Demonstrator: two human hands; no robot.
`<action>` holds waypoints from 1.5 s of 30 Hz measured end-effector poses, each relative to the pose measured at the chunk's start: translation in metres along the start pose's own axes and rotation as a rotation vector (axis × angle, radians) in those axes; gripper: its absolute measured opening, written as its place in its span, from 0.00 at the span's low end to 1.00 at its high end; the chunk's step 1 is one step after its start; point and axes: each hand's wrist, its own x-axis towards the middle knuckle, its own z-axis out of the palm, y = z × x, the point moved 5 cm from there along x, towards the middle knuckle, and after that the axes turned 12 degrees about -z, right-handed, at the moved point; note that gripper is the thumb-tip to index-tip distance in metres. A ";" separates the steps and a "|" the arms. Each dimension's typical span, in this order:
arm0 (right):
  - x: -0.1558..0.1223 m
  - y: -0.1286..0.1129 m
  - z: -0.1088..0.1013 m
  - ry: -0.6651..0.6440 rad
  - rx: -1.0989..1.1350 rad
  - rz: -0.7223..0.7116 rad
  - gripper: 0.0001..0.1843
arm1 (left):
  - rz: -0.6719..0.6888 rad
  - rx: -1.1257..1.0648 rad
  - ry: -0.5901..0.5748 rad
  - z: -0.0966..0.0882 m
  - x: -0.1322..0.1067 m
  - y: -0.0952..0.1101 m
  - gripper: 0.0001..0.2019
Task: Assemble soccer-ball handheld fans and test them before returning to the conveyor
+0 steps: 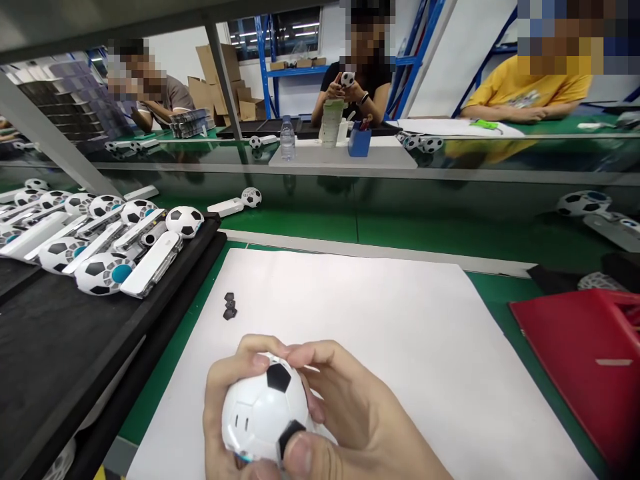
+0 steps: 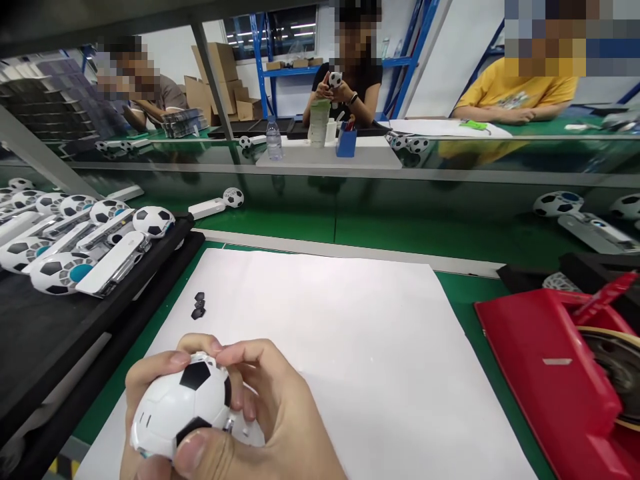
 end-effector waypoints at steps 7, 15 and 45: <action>0.002 -0.003 -0.005 -0.092 -0.048 -0.035 0.34 | -0.024 0.015 -0.217 -0.019 0.012 -0.014 0.29; -0.003 0.000 -0.008 -0.086 0.007 -0.057 0.31 | -0.025 0.055 -0.233 -0.011 0.016 -0.010 0.29; -0.008 -0.003 -0.011 -0.021 -0.137 -0.015 0.32 | -0.054 -0.078 -0.442 -0.003 0.016 -0.008 0.23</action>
